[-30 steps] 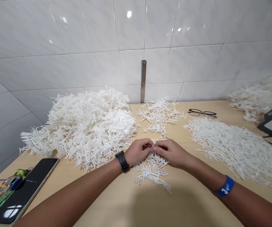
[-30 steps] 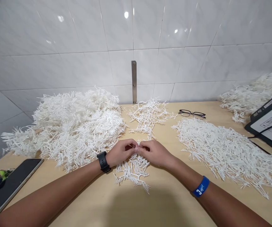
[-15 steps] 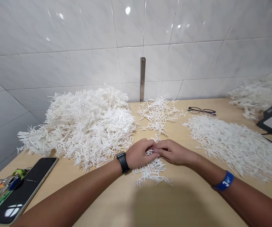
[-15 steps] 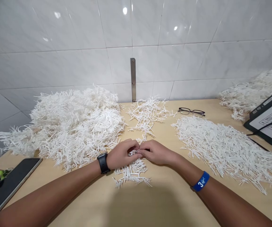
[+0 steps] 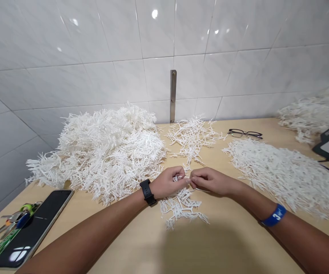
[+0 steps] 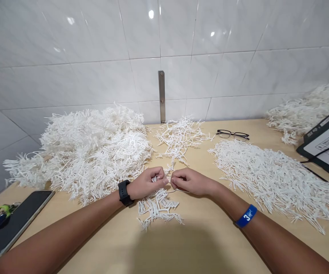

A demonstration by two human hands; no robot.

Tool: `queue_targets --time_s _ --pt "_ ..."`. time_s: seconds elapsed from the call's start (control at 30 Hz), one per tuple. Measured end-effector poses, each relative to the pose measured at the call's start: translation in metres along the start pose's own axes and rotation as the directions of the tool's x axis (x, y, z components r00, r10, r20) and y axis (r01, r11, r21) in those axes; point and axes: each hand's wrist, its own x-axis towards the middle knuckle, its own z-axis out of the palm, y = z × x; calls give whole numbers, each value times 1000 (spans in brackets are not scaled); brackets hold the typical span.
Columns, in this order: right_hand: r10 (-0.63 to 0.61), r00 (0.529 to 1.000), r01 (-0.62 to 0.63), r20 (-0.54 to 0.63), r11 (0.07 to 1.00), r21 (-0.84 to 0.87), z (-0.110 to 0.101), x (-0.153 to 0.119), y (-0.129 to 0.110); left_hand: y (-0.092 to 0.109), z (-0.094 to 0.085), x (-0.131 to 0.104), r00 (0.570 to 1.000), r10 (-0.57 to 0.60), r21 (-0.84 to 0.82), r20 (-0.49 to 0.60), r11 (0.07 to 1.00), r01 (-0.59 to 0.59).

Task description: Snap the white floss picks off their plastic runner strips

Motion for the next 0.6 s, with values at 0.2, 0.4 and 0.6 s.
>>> queue_targets --time_s 0.2,0.4,0.6 --pt "76 989 -18 -128 917 399 1 6 11 -2 -6 5 997 -74 -272 13 959 74" --pt "290 942 -79 -171 683 726 -6 7 10 -6 -4 7 996 -90 -309 4 947 87" --pt "329 931 -57 -158 560 826 -12 4 12 -10 -3 8 997 -80 -309 21 947 83"
